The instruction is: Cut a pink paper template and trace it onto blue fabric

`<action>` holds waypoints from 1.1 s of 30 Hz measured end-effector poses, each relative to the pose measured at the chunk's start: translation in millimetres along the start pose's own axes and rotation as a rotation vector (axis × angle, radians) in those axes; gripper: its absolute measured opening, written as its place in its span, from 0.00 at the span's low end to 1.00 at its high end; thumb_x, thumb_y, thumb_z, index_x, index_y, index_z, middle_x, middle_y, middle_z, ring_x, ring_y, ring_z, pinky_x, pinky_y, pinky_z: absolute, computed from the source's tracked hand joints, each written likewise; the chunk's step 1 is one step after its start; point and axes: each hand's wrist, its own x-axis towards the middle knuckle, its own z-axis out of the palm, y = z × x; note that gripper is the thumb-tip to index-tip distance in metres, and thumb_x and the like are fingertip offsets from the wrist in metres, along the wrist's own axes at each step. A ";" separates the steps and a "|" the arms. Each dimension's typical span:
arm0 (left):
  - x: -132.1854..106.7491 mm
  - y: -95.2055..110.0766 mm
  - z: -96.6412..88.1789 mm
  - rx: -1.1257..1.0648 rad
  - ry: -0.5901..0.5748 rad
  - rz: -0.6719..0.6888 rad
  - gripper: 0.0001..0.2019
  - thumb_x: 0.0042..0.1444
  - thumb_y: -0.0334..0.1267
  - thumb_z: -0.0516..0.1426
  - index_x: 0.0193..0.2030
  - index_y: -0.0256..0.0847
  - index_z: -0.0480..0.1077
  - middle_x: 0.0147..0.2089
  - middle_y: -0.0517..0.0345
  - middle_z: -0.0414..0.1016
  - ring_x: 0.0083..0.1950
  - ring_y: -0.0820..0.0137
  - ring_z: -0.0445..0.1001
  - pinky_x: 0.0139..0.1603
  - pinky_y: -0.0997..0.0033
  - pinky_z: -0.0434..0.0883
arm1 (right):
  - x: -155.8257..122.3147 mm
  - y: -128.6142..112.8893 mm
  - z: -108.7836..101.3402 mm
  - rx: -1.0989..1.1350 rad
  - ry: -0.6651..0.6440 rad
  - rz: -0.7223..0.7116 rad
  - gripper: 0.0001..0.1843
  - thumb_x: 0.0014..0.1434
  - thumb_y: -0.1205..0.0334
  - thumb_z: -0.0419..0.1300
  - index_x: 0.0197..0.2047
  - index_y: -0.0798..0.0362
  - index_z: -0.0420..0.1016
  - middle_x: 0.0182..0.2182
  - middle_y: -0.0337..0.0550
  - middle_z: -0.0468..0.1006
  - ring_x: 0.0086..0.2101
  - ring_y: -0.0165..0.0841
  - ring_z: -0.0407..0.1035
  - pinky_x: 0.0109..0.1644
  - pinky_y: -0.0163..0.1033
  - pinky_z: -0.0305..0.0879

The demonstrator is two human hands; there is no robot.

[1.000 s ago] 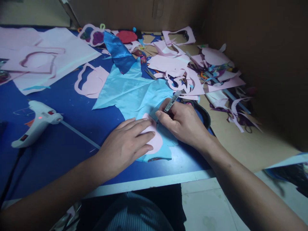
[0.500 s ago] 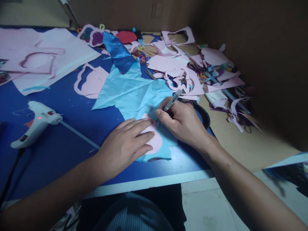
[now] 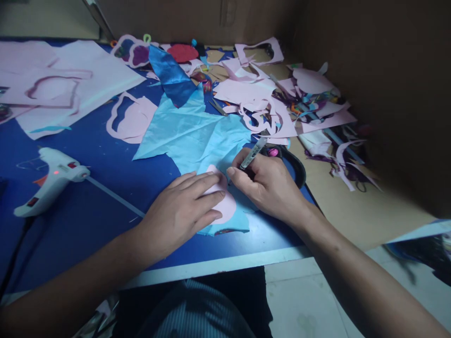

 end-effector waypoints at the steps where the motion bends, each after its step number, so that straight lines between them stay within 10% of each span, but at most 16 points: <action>1: 0.3 0.0 -0.2 0.000 -0.001 0.001 0.12 0.73 0.40 0.65 0.58 0.40 0.81 0.71 0.43 0.78 0.74 0.55 0.74 0.76 0.50 0.69 | 0.0 0.5 0.4 0.001 -0.004 -0.004 0.15 0.75 0.56 0.62 0.34 0.46 0.75 0.29 0.38 0.77 0.27 0.36 0.70 0.32 0.43 0.64; 33: -1.0 -0.7 0.5 -0.003 0.003 0.004 0.12 0.74 0.41 0.64 0.59 0.40 0.80 0.73 0.42 0.76 0.76 0.55 0.73 0.77 0.50 0.68 | 1.5 2.0 1.1 -0.044 0.025 0.017 0.14 0.74 0.56 0.63 0.33 0.46 0.76 0.30 0.39 0.79 0.28 0.37 0.71 0.32 0.44 0.64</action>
